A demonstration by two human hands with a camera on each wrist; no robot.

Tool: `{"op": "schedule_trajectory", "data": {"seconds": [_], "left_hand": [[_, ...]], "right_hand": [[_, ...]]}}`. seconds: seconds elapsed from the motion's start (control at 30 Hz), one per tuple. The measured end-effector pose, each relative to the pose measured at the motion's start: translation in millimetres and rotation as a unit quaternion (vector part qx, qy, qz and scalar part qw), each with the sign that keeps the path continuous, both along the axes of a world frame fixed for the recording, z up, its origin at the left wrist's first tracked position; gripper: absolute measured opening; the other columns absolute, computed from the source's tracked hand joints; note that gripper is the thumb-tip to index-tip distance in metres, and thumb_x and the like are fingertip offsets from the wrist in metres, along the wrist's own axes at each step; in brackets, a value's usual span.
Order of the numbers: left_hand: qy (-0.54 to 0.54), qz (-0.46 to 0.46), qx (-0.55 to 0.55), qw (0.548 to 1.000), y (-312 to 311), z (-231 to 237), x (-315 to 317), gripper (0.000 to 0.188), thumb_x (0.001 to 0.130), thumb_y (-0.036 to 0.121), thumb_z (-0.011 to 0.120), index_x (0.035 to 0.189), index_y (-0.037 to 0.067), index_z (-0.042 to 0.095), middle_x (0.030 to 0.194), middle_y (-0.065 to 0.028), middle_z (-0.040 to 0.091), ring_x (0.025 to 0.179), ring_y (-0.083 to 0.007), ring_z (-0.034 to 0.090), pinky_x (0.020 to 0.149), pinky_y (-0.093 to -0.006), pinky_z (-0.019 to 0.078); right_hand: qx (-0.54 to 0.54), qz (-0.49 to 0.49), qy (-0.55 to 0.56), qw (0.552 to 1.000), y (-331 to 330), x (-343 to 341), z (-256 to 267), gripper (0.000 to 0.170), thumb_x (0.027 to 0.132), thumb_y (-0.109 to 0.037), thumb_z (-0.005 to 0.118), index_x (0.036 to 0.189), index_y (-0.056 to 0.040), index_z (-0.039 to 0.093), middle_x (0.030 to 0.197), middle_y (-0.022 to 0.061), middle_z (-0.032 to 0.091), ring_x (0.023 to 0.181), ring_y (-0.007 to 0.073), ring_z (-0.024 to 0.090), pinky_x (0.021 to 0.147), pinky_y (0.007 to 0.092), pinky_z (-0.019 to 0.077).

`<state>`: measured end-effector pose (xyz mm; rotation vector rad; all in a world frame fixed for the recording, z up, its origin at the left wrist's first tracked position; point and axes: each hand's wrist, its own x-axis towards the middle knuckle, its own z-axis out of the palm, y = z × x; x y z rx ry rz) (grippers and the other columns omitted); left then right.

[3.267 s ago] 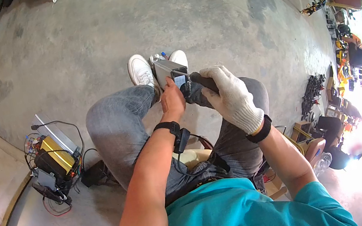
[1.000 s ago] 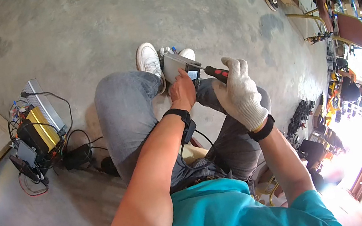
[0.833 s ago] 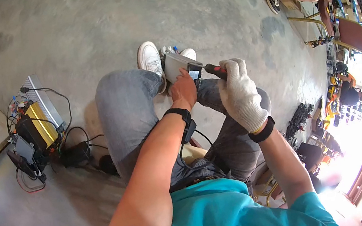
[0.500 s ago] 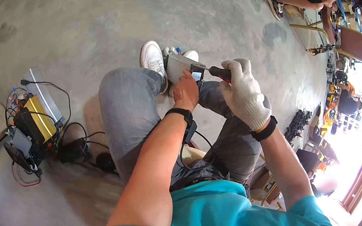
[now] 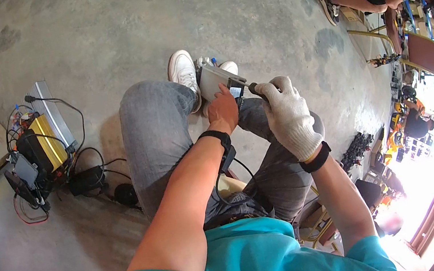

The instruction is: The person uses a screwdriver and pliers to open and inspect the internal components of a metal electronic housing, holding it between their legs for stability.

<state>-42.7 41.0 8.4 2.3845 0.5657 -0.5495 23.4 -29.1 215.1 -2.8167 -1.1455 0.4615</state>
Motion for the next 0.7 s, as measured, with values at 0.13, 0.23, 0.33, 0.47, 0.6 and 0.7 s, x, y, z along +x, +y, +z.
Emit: {"op": "schedule_trajectory", "data": {"seconds": [0.13, 0.23, 0.33, 0.47, 0.6, 0.7], "left_hand": [[0.014, -0.006, -0.002, 1.0, 1, -1, 1, 0.06, 0.098, 0.012, 0.053, 0.153, -0.007, 0.036, 0.111, -0.0186, 0.067, 0.092, -0.0318, 0.074, 0.073, -0.04, 0.0609], [-0.017, 0.018, -0.012, 1.0, 1, -5, 0, 0.06, 0.099, 0.012, 0.053, 0.152, -0.007, 0.036, 0.112, -0.0194, 0.067, 0.092, -0.0318, 0.074, 0.074, -0.0394, 0.0609], [0.0, -0.009, -0.007, 1.0, 4, 2, -1, 0.059, 0.099, 0.011, 0.053, 0.151, -0.009, 0.036, 0.111, -0.0204, 0.067, 0.093, -0.0319, 0.074, 0.074, -0.038, 0.0609], [-0.02, -0.013, 0.004, 1.0, 3, 1, -3, 0.06, 0.098, 0.011, 0.053, 0.151, -0.011, 0.035, 0.111, -0.0202, 0.067, 0.092, -0.0317, 0.074, 0.075, -0.0373, 0.061], [-0.031, 0.009, -0.011, 0.999, -2, -6, 1, 0.058, 0.097, 0.01, 0.055, 0.148, -0.012, 0.039, 0.108, -0.0201, 0.068, 0.09, -0.0312, 0.074, 0.074, -0.0368, 0.0612], [-0.041, 0.012, 0.011, 0.999, 0, -12, -3, 0.055, 0.096, 0.01, 0.056, 0.145, -0.012, 0.041, 0.106, -0.0209, 0.068, 0.089, -0.0309, 0.074, 0.073, -0.0366, 0.0613]], "right_hand": [[-0.021, -0.105, 0.071, 0.992, 8, -4, 6, 0.033, 0.093, -0.008, 0.063, 0.126, -0.0109, 0.062, 0.112, 0.024, 0.058, 0.091, 0.0455, 0.067, 0.078, 0.0527, 0.0558], [-0.037, -0.126, 0.06, 0.99, 11, -2, 8, 0.033, 0.093, -0.011, 0.064, 0.126, -0.0101, 0.06, 0.111, 0.0243, 0.059, 0.087, 0.0457, 0.068, 0.077, 0.0529, 0.0563], [-0.076, -0.104, 0.074, 0.989, 21, 1, 13, 0.035, 0.093, -0.015, 0.066, 0.127, -0.009, 0.059, 0.11, 0.0237, 0.061, 0.092, 0.0438, 0.069, 0.078, 0.0508, 0.0577], [-0.169, 0.012, 0.031, 0.985, 21, 2, 6, 0.036, 0.092, -0.015, 0.068, 0.126, -0.0098, 0.06, 0.107, 0.0198, 0.064, 0.097, 0.0399, 0.069, 0.08, 0.0481, 0.0582], [-0.221, 0.045, 0.033, 0.974, 27, 6, 2, 0.034, 0.091, -0.015, 0.067, 0.124, -0.0105, 0.062, 0.105, 0.0176, 0.066, 0.098, 0.0371, 0.07, 0.079, 0.0478, 0.0588], [-0.214, 0.029, 0.04, 0.976, 32, 13, 4, 0.029, 0.092, -0.017, 0.065, 0.12, -0.0089, 0.065, 0.103, 0.0194, 0.067, 0.093, 0.0395, 0.07, 0.08, 0.0481, 0.0586]]}}
